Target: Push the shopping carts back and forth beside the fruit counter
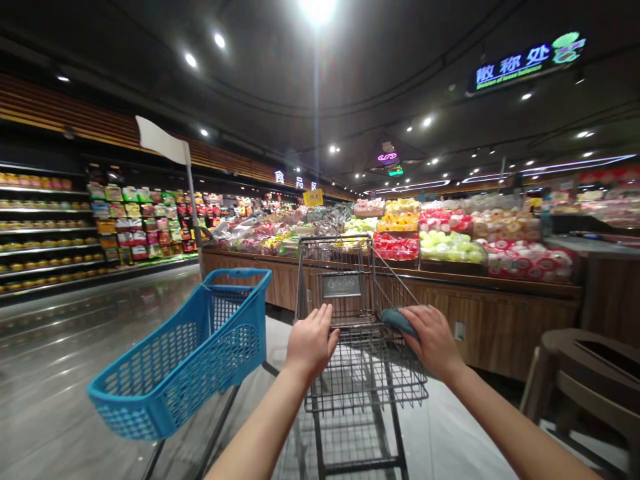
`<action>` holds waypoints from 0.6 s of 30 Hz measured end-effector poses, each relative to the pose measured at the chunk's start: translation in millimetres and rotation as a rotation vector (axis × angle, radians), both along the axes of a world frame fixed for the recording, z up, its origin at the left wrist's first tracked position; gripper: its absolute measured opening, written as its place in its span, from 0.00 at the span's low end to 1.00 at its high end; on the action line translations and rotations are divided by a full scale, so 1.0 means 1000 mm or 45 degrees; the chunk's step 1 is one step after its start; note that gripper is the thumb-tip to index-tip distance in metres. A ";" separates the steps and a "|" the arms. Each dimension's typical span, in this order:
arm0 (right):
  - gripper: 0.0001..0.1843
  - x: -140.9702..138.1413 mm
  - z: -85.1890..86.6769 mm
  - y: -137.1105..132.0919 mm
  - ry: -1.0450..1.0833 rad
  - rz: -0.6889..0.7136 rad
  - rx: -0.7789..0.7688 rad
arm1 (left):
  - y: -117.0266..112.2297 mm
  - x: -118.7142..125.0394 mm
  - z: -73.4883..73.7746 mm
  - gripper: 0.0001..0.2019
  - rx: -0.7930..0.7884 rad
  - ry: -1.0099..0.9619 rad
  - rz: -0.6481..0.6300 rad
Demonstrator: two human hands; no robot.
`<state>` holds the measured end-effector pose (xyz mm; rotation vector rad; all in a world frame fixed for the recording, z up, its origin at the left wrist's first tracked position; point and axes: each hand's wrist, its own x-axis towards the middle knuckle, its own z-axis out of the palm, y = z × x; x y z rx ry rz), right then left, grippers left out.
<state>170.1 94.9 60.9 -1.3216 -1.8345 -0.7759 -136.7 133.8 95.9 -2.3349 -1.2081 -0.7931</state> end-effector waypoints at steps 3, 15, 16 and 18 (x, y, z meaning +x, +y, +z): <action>0.18 -0.011 -0.001 0.001 0.065 -0.023 0.039 | -0.001 0.003 0.000 0.26 -0.004 -0.024 0.027; 0.19 -0.109 0.008 0.012 -0.078 0.018 0.027 | 0.002 -0.011 0.000 0.30 0.015 0.016 0.034; 0.20 -0.104 0.009 0.012 -0.126 0.005 0.008 | 0.002 -0.012 -0.001 0.31 0.012 0.022 0.030; 0.21 -0.087 0.008 0.009 -0.199 -0.027 -0.024 | 0.002 -0.013 -0.001 0.31 0.000 0.036 0.020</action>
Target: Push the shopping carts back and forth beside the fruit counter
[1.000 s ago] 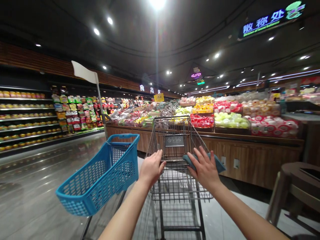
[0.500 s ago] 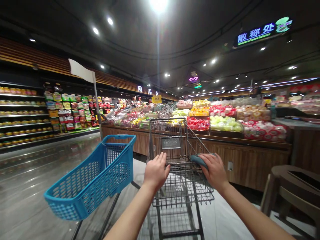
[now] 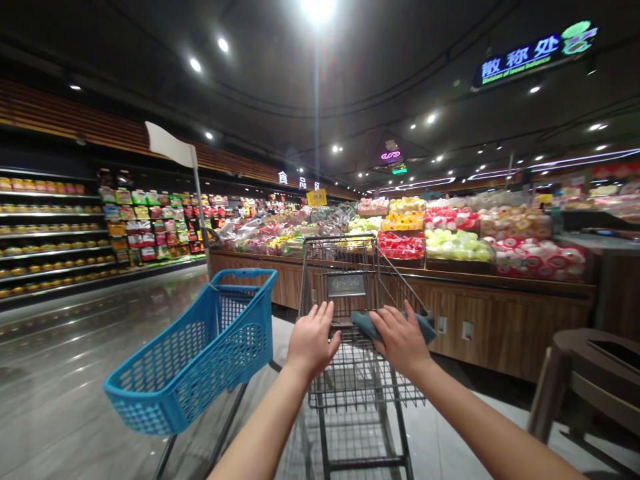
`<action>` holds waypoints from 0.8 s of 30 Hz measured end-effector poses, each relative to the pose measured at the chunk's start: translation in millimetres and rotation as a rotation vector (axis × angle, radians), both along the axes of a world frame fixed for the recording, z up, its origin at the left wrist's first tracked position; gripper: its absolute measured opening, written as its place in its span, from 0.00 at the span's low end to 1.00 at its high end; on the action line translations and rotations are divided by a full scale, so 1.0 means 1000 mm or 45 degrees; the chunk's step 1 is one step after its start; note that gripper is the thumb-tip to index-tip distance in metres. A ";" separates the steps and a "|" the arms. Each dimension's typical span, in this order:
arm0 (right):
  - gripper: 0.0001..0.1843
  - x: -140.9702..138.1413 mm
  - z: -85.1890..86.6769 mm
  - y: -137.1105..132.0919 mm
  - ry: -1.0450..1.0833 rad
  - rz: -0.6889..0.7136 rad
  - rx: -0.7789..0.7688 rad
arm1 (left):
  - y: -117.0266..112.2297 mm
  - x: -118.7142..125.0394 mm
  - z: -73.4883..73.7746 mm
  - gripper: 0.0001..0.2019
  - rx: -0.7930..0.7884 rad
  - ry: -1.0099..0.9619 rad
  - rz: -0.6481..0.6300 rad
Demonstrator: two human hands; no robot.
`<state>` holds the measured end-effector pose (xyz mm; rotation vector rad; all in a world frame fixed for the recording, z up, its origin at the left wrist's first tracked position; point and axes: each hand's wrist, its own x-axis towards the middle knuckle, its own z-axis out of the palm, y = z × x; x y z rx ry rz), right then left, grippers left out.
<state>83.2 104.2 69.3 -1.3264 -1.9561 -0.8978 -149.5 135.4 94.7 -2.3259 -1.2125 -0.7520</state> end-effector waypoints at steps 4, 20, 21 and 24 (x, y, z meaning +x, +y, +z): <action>0.21 0.033 -0.001 -0.007 -0.032 -0.063 0.013 | -0.001 0.004 -0.003 0.32 0.007 0.002 -0.029; 0.19 0.120 -0.017 -0.010 0.045 0.020 0.206 | -0.007 0.008 -0.006 0.17 -0.007 -0.085 -0.247; 0.19 0.119 -0.017 -0.011 0.078 0.015 0.228 | -0.007 0.010 -0.008 0.19 0.005 -0.101 -0.252; 0.18 0.098 -0.016 -0.015 0.172 -0.027 0.270 | -0.006 0.018 -0.013 0.21 0.018 -0.154 -0.234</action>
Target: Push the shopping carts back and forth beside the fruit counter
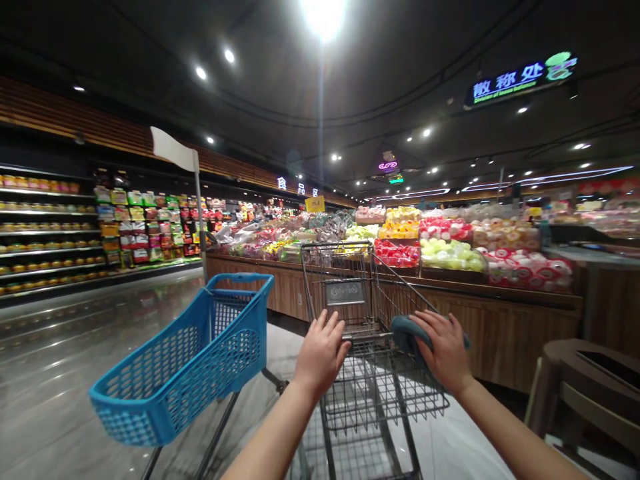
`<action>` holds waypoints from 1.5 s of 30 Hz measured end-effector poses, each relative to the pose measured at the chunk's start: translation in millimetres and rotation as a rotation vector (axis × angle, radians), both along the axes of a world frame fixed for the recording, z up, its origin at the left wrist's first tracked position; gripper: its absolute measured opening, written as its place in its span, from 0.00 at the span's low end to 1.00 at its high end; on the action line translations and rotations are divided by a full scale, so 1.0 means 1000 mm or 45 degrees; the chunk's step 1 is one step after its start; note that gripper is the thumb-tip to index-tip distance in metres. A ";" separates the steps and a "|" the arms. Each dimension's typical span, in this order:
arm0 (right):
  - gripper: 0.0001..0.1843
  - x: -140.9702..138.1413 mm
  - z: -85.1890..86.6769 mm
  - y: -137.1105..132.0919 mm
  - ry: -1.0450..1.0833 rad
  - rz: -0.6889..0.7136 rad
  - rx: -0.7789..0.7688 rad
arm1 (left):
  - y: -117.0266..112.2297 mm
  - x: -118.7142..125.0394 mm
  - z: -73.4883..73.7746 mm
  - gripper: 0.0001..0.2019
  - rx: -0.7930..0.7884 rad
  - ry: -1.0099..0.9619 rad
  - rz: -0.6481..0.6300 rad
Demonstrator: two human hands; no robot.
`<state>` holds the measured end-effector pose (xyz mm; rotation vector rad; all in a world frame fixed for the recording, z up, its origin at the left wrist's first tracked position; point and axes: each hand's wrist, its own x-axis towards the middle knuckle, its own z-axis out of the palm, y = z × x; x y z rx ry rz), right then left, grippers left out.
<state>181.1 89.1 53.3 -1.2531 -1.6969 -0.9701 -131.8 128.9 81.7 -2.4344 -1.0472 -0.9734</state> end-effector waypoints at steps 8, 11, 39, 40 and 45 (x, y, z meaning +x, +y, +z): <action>0.23 -0.091 -0.003 0.005 0.026 0.139 -0.090 | 0.000 0.000 -0.001 0.20 0.003 -0.002 0.039; 0.25 -0.079 -0.003 0.010 -0.079 0.143 -0.126 | 0.003 -0.007 0.000 0.18 0.010 0.012 0.046; 0.17 0.014 0.017 -0.006 0.022 0.056 -0.249 | -0.003 0.005 0.005 0.15 -0.033 -0.124 -0.027; 0.19 0.004 0.015 -0.007 -0.006 0.046 -0.236 | -0.002 0.005 0.005 0.15 -0.033 -0.131 -0.018; 0.25 -0.037 0.015 -0.007 -0.174 0.087 -0.200 | 0.000 -0.004 0.005 0.14 -0.045 -0.119 0.018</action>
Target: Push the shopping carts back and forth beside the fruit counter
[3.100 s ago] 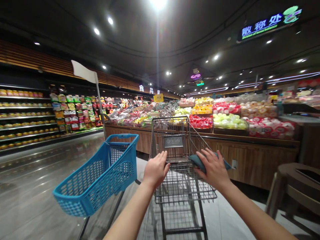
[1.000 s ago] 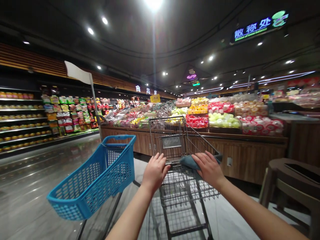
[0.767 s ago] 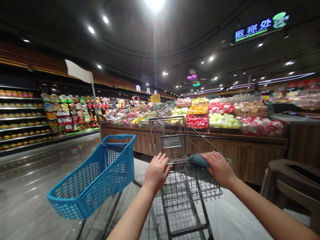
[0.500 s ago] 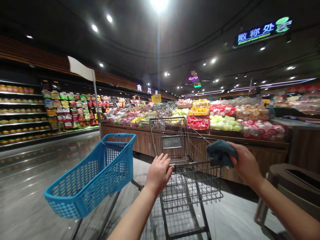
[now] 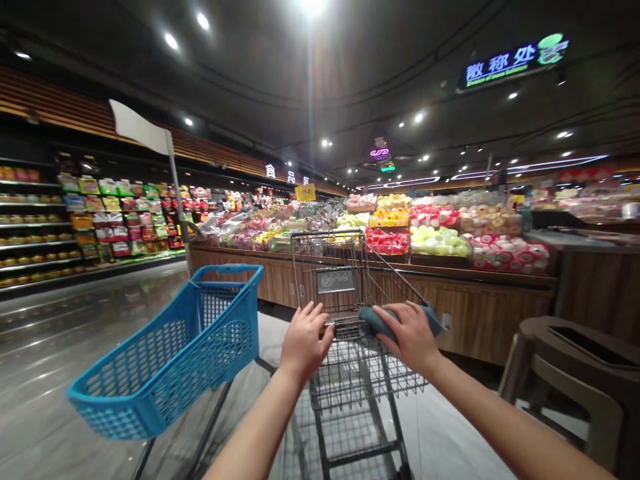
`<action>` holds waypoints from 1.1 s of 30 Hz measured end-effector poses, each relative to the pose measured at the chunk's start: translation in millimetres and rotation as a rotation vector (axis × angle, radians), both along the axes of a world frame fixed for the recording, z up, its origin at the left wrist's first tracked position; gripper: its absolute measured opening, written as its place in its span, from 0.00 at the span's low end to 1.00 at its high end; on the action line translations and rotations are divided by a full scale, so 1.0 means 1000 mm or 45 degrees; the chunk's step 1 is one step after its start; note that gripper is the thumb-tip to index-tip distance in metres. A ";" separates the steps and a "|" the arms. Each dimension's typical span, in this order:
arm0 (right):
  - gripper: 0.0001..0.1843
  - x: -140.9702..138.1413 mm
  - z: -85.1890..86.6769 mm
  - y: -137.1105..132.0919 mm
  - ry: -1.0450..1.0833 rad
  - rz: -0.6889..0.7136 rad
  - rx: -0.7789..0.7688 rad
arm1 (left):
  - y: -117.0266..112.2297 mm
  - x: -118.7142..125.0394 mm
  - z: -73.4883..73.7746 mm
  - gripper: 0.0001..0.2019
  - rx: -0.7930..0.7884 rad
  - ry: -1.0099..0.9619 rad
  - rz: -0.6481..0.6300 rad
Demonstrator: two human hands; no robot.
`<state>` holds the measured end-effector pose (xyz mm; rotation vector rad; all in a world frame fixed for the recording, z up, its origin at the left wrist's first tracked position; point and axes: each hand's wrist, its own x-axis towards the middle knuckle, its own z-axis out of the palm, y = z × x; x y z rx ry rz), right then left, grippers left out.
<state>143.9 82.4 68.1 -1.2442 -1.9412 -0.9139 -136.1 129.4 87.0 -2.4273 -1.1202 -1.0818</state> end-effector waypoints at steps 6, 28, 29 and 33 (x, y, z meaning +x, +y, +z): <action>0.21 0.022 0.004 0.010 -0.163 0.050 -0.030 | 0.001 -0.012 0.001 0.12 -0.013 0.048 -0.020; 0.21 0.113 0.024 -0.006 0.208 -0.038 -0.011 | -0.011 0.017 -0.004 0.11 0.040 -0.023 -0.118; 0.20 0.107 0.020 -0.005 0.164 -0.010 -0.058 | -0.011 0.018 -0.005 0.11 0.037 -0.035 -0.112; 0.19 0.066 0.005 -0.004 0.098 -0.035 -0.046 | -0.010 0.020 -0.005 0.11 0.025 -0.060 -0.094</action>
